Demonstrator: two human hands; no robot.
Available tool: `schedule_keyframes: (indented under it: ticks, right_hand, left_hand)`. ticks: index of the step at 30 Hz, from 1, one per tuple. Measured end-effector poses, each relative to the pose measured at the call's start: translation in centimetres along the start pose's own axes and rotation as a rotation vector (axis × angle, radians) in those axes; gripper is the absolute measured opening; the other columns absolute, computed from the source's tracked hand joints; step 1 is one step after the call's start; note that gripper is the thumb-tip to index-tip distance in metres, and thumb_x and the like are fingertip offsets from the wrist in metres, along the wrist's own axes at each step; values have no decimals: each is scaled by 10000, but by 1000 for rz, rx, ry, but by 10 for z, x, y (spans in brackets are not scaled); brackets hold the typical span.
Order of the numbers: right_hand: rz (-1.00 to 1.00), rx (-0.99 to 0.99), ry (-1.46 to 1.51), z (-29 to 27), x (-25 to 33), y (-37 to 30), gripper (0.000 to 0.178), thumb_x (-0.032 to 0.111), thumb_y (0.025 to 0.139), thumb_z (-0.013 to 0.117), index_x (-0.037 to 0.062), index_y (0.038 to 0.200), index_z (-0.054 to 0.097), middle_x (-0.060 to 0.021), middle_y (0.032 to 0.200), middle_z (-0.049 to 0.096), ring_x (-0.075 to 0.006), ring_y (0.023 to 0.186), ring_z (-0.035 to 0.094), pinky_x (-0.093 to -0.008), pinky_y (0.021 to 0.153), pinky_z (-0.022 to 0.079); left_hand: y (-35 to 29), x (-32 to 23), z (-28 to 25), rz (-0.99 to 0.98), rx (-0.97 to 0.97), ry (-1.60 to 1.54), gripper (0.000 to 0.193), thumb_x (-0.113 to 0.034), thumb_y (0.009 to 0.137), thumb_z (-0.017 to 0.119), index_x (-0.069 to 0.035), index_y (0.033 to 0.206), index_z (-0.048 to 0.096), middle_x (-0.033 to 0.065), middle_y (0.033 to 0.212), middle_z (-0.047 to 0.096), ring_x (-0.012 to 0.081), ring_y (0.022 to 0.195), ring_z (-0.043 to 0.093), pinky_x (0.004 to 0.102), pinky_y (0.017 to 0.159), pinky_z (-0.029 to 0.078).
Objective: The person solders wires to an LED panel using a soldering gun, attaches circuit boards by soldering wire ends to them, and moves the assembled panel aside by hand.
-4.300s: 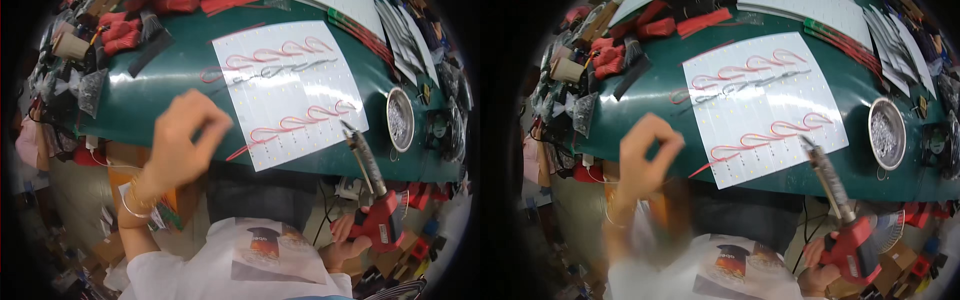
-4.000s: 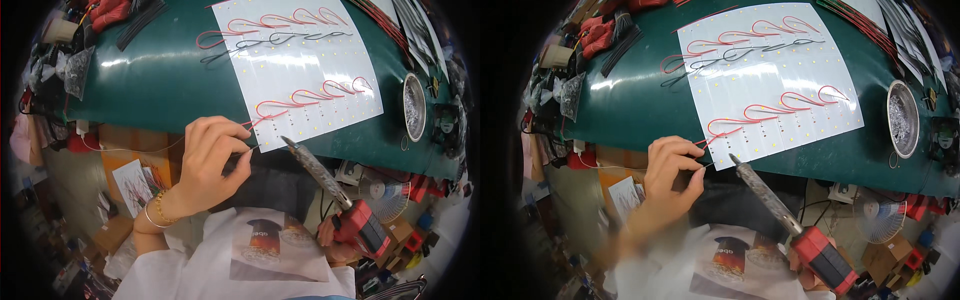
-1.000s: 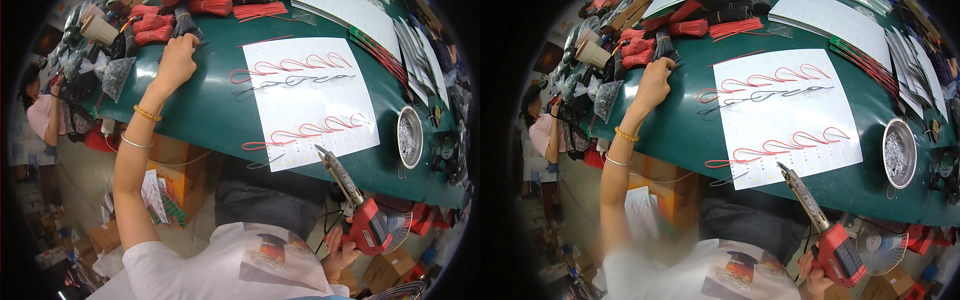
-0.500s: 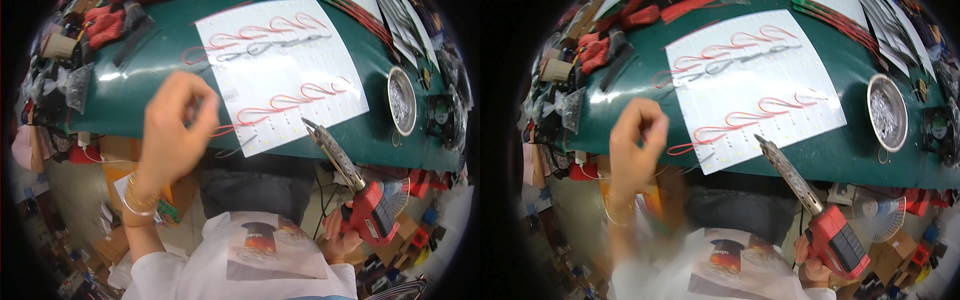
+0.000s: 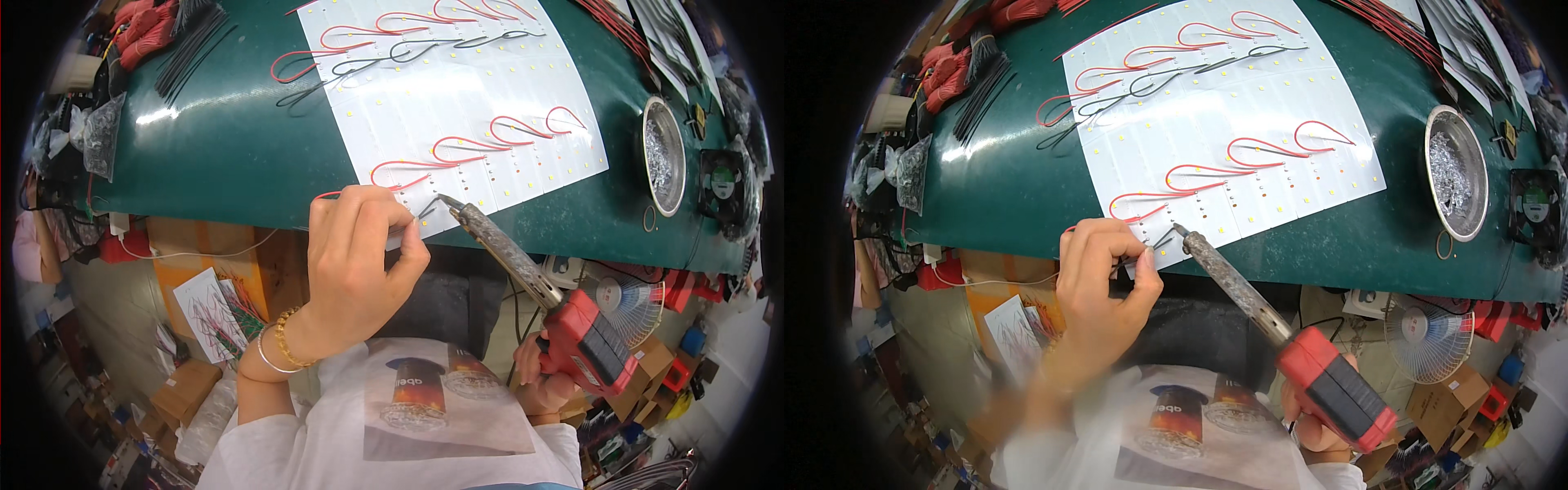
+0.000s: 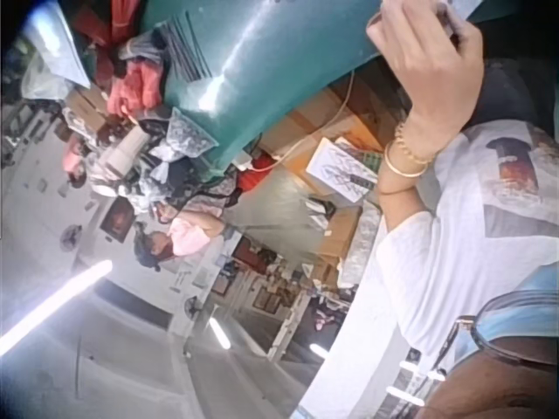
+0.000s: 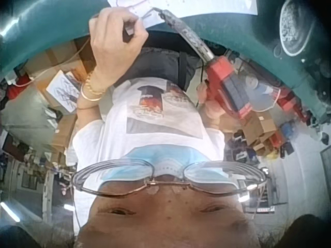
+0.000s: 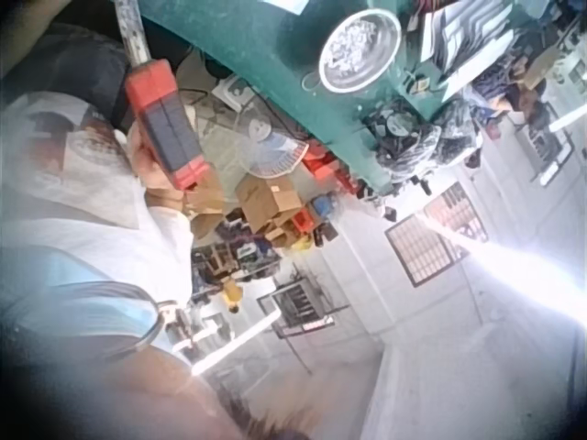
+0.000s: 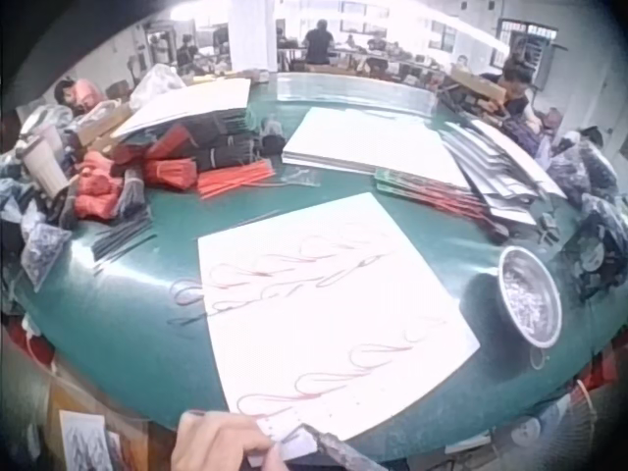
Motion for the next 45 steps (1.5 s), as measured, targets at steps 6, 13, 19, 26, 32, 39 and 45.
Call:
schedule_keyframes:
  ticks: [6,13,19,26,32,39,45]
  right_hand:
    - [-124,103,-408,-16,-6,-11,543,575,811,585,45,737,494,11,503,468,-139,451,445,-264,489,334]
    - [-143,160,-202,-3,9,3,543,556,828,577,47,663,485,15,495,471,-132,429,444,-259,447,337]
    - [-13,1,-60,4,14,7,567,567,820,582,10,751,498,-10,501,483,-116,414,455,-236,425,339]
    - [-141,0,-55,-4,13,-2,565,487,846,593,-52,969,478,-15,492,458,-108,410,440,-234,425,337]
    - [46,36,-63,-1,4,-3,949,734,665,571,-7,1237,417,39,504,428,-103,415,434,-257,468,384]
    - [-31,4,-6,0,10,6,923,734,715,536,-10,1247,408,49,472,401,-94,405,418,-244,444,375]
    - [-142,-76,57,-5,17,7,839,671,789,524,-27,1235,388,47,463,410,-92,386,413,-239,424,382]
  left_hand:
    - [3,-1,-4,8,6,-13,200,45,662,654,-51,797,540,71,828,555,209,698,468,306,610,376]
    - [1,0,-2,13,8,-23,199,45,667,653,-47,805,544,77,835,560,214,709,480,312,625,383]
    - [4,-1,-2,20,8,-25,195,46,673,652,-43,811,546,77,834,560,214,708,482,309,633,384]
    - [1,-2,-3,28,-9,-14,185,51,677,647,-39,804,547,79,827,564,209,694,487,305,632,381]
    - [1,-3,-5,16,17,4,194,43,679,667,-34,821,561,83,824,563,211,716,508,306,643,402]
    - [16,-8,-44,67,96,41,142,38,704,693,-14,796,598,97,845,567,163,584,501,257,498,399]
    - [20,4,-23,-241,56,-560,99,78,769,646,14,832,605,44,776,621,-28,491,384,156,402,258]
Point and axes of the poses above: each hand's wrist, its own y-axis towards the middle knuckle, its own z-axis out of the palm, x = y × z, the point moved 8 cm from there along y, towards the middle knuckle
